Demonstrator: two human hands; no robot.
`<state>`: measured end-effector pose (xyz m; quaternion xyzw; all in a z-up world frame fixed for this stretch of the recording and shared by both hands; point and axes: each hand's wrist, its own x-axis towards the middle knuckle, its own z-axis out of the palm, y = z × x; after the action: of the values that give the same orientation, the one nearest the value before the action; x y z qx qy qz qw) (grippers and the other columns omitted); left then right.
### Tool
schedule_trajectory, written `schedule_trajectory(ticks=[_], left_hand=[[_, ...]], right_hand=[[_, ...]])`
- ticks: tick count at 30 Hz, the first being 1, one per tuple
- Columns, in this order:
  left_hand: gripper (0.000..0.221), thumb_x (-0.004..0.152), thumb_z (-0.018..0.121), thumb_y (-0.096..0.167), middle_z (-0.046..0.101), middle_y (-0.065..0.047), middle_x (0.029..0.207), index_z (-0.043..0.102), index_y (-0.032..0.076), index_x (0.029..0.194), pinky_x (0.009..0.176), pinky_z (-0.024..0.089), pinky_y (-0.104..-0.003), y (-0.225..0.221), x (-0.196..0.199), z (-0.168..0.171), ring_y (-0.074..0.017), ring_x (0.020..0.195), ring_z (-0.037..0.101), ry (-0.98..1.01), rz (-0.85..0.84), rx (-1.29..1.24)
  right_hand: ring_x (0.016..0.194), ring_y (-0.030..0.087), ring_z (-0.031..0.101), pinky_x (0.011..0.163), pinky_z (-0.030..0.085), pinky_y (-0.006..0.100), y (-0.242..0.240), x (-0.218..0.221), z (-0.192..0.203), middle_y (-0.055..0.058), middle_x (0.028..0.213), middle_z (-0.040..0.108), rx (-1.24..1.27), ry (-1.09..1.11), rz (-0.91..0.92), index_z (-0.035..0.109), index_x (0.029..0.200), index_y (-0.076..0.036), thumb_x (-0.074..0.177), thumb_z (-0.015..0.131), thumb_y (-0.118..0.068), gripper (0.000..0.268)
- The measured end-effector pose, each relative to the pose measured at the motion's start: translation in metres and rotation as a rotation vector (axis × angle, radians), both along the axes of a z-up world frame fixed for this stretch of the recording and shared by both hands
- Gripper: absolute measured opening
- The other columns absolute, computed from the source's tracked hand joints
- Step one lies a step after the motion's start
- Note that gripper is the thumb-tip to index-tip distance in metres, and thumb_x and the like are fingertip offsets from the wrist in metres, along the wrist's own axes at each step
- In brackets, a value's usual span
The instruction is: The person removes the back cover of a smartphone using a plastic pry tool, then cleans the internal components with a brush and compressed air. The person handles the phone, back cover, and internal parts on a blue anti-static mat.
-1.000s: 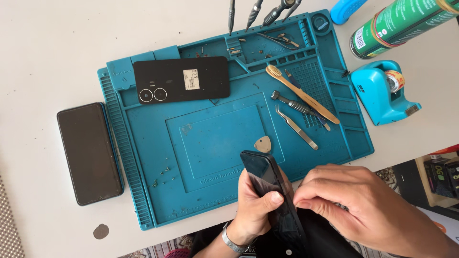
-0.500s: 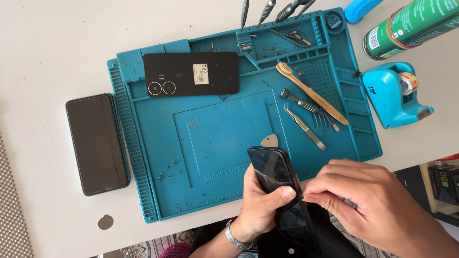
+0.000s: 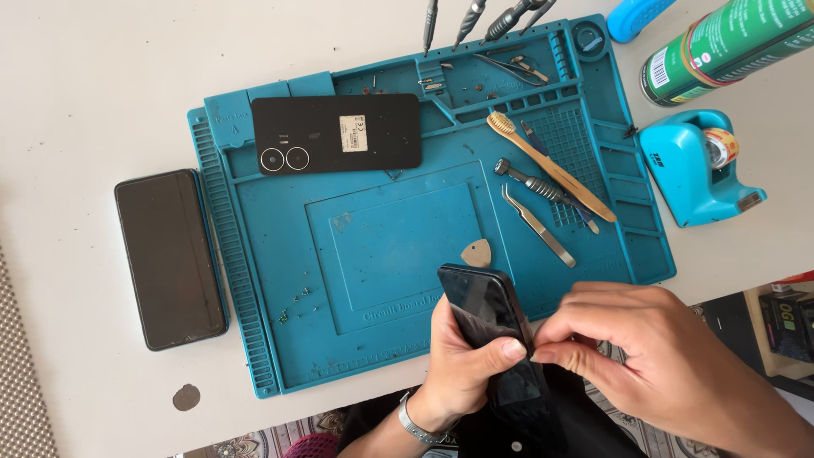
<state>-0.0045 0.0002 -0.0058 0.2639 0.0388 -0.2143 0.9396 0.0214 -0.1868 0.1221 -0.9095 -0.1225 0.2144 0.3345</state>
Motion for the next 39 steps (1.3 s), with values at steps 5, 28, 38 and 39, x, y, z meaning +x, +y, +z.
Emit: schedule_trajectory(ticks=[5,28,38,39], left_hand=[[0.055,0.085,0.091,0.014,0.068,-0.008,0.099,0.052,0.001,0.121,0.079,0.057,-0.030,0.001,0.001,0.002,-0.0152,0.087,0.067,-0.043,0.000,-0.022],[0.062,0.079,0.095,0.034,0.056,-0.003,0.082,0.044,0.011,0.106,0.057,0.057,-0.030,0.004,0.002,0.007,-0.0139,0.068,0.062,0.038,-0.017,-0.238],[0.064,0.080,0.097,0.036,0.052,-0.002,0.083,0.042,0.012,0.102,0.063,0.045,-0.023,0.005,-0.002,0.000,-0.0098,0.073,0.050,0.009,0.055,-0.277],[0.064,0.080,0.097,0.036,0.052,-0.002,0.083,0.042,0.012,0.102,0.064,0.043,-0.023,0.005,-0.002,0.000,-0.0096,0.073,0.049,0.002,0.058,-0.269]], right_hand=[[0.069,0.013,0.064,0.055,0.050,0.027,0.000,0.011,-0.006,-0.003,0.074,0.076,0.227,0.133,0.017,0.075,0.085,-0.009,0.086,0.085,-0.027,0.021],[0.071,0.012,0.071,0.063,0.056,0.026,0.019,-0.002,-0.037,0.008,0.077,0.076,0.757,0.626,-0.339,0.077,0.087,0.005,0.090,0.078,-0.013,0.019],[0.062,0.010,0.059,0.056,0.046,0.027,0.026,0.001,-0.027,0.004,0.068,0.067,0.610,0.685,-0.351,0.079,0.081,0.004,0.081,0.082,-0.009,0.013],[0.065,0.011,0.058,0.058,0.048,0.028,0.026,0.000,-0.027,0.005,0.071,0.066,0.612,0.632,-0.315,0.077,0.085,0.003,0.084,0.083,-0.008,0.012]])
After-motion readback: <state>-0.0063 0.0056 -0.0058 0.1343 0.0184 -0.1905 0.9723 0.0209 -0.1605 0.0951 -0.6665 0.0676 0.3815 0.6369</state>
